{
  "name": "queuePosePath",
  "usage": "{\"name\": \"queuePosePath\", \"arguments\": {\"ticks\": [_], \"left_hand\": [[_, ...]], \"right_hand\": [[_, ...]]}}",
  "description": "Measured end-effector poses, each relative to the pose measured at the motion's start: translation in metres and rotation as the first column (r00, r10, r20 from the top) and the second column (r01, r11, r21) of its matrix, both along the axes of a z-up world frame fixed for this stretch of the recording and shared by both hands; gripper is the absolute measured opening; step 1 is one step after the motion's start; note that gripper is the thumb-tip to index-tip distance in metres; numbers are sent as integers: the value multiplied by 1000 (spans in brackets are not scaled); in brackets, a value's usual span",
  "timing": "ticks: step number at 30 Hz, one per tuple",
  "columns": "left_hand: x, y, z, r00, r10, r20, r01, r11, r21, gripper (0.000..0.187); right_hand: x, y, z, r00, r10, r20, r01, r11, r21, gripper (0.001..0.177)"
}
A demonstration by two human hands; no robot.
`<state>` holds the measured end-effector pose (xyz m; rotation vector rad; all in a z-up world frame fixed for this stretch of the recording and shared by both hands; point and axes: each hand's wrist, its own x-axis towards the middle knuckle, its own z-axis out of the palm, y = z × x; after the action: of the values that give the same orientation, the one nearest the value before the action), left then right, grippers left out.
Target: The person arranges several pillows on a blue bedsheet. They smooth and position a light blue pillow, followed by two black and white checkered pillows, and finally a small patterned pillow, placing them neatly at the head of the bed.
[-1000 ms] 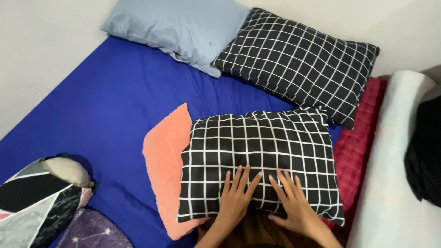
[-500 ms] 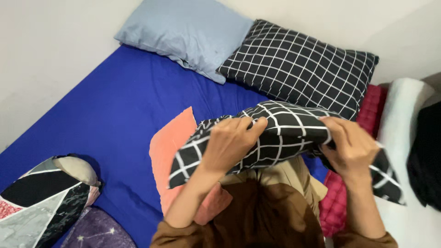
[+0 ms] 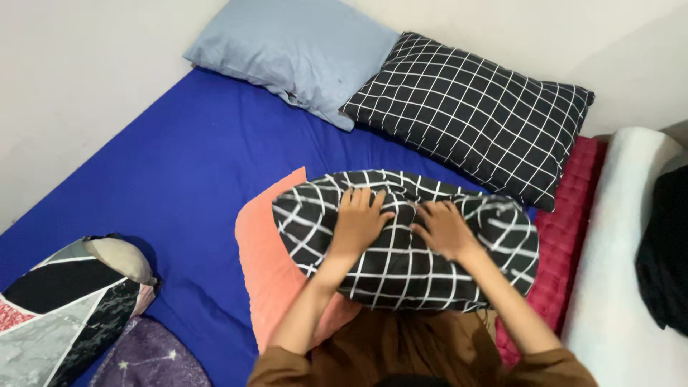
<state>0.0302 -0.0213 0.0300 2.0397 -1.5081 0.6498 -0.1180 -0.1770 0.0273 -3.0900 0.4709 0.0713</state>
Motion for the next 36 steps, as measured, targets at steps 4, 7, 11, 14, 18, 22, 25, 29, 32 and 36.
{"name": "queuePosePath", "arguments": {"ticks": [4,7,11,14,18,22,25,29,32,36], "left_hand": [[-3,15,19,980,9,-200,35,976,216,55],[-23,32,71,980,168,107,-166,986,-32,60],[-70,59,80,980,187,61,-173,967,-185,53],[-42,35,32,969,233,80,-239,968,79,58],[-23,16,-11,977,209,-41,-205,975,81,57],[-44,36,26,968,246,-46,-248,967,-56,57],[-70,51,32,982,188,-16,-189,969,-157,55],[-48,29,-19,975,220,-40,-219,975,36,57],[-50,28,-30,975,130,-182,-126,991,32,51],[-46,58,8,985,106,-135,-109,994,-20,60]], "right_hand": [[-27,10,18,997,-75,-4,74,993,-94,69],[-43,24,70,887,15,462,92,974,-209,67],[-51,62,75,612,-21,790,166,981,-103,59],[-5,70,11,829,-15,559,61,996,-62,66],[21,61,-40,815,-147,561,-118,905,410,68],[-21,54,28,800,-25,599,108,989,-104,67],[-55,72,63,654,-53,755,139,989,-50,57],[-39,62,20,838,-62,542,226,944,-241,59],[-38,30,-9,872,-152,466,234,965,-122,55],[-75,14,14,862,-159,482,172,985,17,56]]}}
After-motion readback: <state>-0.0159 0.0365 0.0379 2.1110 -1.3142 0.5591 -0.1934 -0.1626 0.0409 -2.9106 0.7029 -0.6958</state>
